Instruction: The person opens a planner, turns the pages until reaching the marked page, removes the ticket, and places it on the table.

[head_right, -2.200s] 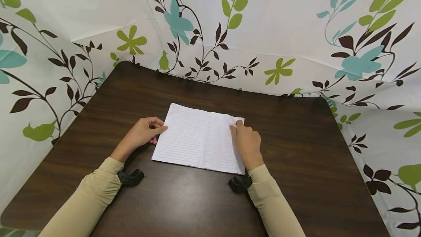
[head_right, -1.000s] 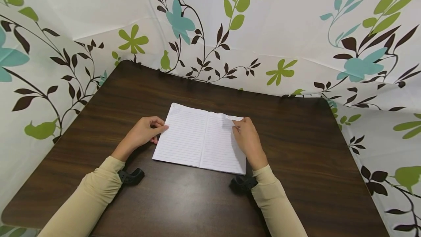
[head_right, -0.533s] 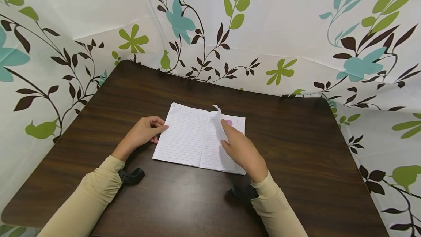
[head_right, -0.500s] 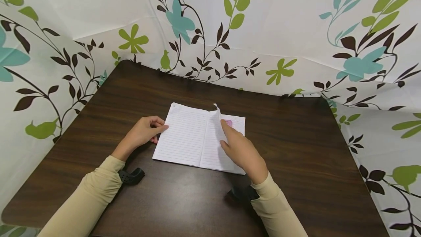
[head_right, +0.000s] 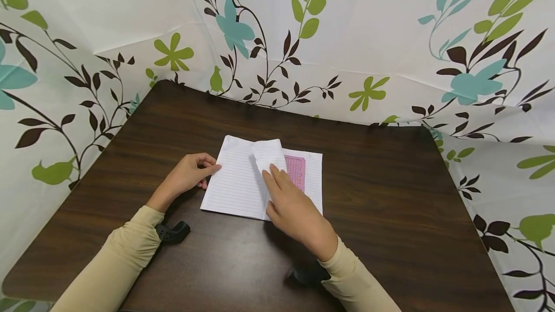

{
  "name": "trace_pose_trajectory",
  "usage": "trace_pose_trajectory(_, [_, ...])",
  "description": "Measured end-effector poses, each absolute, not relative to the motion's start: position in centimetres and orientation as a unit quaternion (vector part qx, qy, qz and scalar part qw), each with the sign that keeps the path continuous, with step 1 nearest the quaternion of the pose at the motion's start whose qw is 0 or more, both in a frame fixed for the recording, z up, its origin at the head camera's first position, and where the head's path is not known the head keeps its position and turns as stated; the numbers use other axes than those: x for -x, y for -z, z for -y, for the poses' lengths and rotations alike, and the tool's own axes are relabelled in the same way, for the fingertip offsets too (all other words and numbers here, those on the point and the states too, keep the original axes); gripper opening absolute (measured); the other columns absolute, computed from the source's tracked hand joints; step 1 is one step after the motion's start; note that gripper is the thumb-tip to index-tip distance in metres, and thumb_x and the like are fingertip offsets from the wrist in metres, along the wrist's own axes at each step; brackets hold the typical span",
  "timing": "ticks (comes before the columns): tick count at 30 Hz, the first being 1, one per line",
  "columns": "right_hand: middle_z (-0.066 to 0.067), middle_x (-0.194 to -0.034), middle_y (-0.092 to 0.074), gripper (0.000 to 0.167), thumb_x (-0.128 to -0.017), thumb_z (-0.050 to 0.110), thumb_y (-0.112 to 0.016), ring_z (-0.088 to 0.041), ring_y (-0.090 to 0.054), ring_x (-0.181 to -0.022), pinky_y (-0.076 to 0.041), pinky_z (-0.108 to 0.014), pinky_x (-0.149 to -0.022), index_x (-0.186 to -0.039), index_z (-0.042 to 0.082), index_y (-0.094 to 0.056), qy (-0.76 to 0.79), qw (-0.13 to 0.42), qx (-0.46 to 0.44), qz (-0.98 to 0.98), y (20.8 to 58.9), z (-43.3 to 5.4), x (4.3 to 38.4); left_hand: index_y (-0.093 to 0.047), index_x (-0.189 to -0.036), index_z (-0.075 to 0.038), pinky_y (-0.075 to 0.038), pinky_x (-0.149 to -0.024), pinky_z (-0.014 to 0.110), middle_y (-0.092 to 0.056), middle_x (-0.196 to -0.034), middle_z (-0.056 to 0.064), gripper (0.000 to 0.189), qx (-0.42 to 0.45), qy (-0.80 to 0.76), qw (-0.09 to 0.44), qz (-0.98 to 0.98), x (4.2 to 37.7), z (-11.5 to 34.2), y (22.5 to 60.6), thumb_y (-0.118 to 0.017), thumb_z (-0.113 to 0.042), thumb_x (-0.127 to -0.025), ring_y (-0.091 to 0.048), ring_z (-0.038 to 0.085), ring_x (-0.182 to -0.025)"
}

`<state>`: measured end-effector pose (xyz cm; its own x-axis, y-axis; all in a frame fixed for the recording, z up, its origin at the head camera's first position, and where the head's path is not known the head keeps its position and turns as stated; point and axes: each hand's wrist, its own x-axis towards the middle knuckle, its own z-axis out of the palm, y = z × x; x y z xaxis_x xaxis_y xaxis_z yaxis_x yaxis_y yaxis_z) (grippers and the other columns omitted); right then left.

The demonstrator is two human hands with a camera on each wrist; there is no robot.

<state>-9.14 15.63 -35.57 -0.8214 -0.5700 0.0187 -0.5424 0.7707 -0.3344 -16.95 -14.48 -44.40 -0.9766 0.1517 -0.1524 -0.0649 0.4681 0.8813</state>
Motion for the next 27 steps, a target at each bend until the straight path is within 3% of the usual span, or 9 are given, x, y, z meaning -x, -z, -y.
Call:
trace_pose_trajectory(5, [-0.021, -0.168, -0.033, 0.072, -0.098, 0.025, -0.073, -0.043, -0.037, -0.153, -0.040, -0.055, -0.120, -0.158, 0.003, -0.041, 0.163, 0.023, 0.328, -0.930, 35.9, -15.1, 9.1, -0.071, -0.113, -0.003, -0.053, -0.051, 0.027, -0.072, -0.097, 0.012, 0.024, -0.023, -0.517, 0.108, -0.849, 16.8, 14.5, 44.4, -0.070, -0.024, -0.101, -0.062, 0.014, -0.052])
trace_pose_trajectory(10, [-0.016, -0.174, -0.020, 0.087, -0.094, 0.036, -0.079, -0.044, -0.023, -0.159, -0.036, -0.062, -0.121, -0.163, 0.011, -0.033, 0.162, 0.063, 0.351, -0.920, 35.8, -14.9, 8.9, -0.071, -0.113, -0.002, -0.053, -0.051, 0.026, -0.071, -0.097, 0.013, 0.024, -0.022, -0.518, 0.107, -0.848, 16.8, 14.6, 44.5, -0.070, -0.023, -0.102, -0.061, 0.014, -0.051])
trace_pose_trajectory(14, [-0.017, -0.174, -0.017, 0.093, -0.091, 0.022, -0.083, -0.043, -0.022, -0.160, -0.038, -0.063, -0.119, -0.165, 0.010, -0.026, 0.139, 0.052, 0.388, -0.910, 36.3, -14.8, 8.8, -0.071, -0.113, -0.001, -0.053, -0.051, 0.026, -0.071, -0.097, 0.013, 0.024, -0.023, -0.520, 0.104, -0.848, 16.8, 14.6, 44.5, -0.070, -0.023, -0.102, -0.061, 0.013, -0.051])
trace_pose_trajectory(19, [-0.024, -0.168, -0.031, 0.076, -0.093, -0.003, -0.070, -0.038, -0.036, -0.155, -0.039, -0.050, -0.121, -0.160, -0.002, -0.033, 0.126, -0.032, 0.433, -0.892, 37.0, -14.1, 8.8, -0.071, -0.112, -0.001, -0.053, -0.050, 0.026, -0.071, -0.096, 0.013, 0.024, -0.025, -0.520, 0.100, -0.848, 16.8, 14.6, 44.6, -0.070, -0.022, -0.101, -0.061, 0.012, -0.051])
trace_pose_trajectory(27, [-0.023, -0.167, -0.034, 0.070, -0.092, -0.005, -0.067, -0.033, -0.039, -0.155, -0.039, -0.046, -0.122, -0.157, -0.004, -0.039, 0.154, -0.017, 0.441, -0.884, 38.5, -12.8, 8.8, -0.071, -0.113, 0.000, -0.053, -0.050, 0.026, -0.072, -0.097, 0.015, 0.025, -0.032, -0.522, 0.098, -0.847, 16.8, 14.6, 44.5, -0.067, -0.022, -0.103, -0.061, 0.011, -0.050])
